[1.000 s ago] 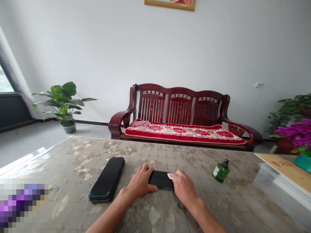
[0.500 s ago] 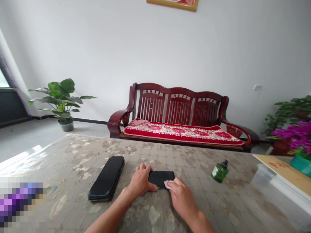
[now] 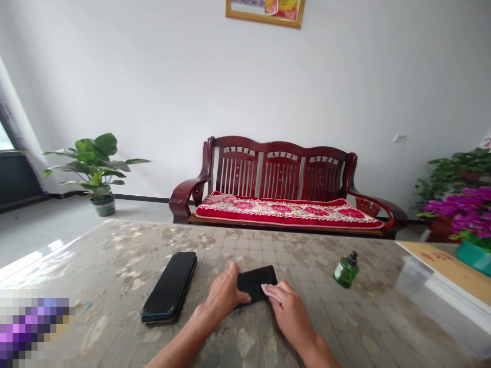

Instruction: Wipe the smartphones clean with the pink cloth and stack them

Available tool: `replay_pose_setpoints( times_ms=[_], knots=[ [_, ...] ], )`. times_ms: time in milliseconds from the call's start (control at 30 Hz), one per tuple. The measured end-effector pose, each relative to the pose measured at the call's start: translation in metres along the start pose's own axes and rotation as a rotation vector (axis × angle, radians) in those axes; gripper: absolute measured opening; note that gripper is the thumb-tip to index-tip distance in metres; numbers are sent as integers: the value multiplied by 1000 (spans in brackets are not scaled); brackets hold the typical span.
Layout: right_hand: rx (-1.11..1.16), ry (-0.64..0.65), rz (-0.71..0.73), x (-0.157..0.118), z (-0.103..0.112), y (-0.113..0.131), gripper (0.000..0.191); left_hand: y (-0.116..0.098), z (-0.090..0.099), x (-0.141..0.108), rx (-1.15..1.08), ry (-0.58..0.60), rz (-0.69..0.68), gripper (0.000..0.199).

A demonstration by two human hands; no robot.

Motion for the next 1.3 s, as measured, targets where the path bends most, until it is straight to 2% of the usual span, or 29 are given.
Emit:
replay_pose_setpoints(
  times_ms=[133,200,267,400,533,633,767,833,933,1100,1300],
  knots=[
    [59,-247,22,3,25,-4,28,-10,1,-5,-35,-84,-103,19],
    [29,-382,72,3,40,-4,27,-14,-2,-8,-48,-113,-143,13],
    [-7,-453,120,4,48,-4,25,-16,-7,-10,-73,-139,-172,9],
    [-57,-389,144,7,46,-5,26,-17,-17,-13,-167,-190,-216,3],
    [-109,-328,146,10,36,0,28,-16,-20,-16,-241,-214,-249,5],
    [-135,-301,175,9,27,15,29,-15,-22,-17,-274,-235,-252,7],
    [-146,-200,258,7,9,41,32,-15,-25,-17,-304,-262,-276,10],
    [-162,-166,285,8,5,47,32,-14,-26,-16,-323,-263,-282,11],
    [-209,-190,283,12,12,37,32,-13,-27,-12,-365,-260,-270,10],
    [-294,-348,253,17,37,6,31,-12,-28,-6,-369,-228,-205,8],
    [-313,-410,281,15,36,-5,32,-15,-27,-7,-378,-216,-167,10]
  ],
)
Point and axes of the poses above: each hand's wrist, its own x-axis towards the middle knuckle, its own z-axis out of the back of the hand, y = z × x, the point moved 4 cm from there along x, towards the middle knuckle, and after that the axes turned 6 degrees about y, right-handed, at the moved point
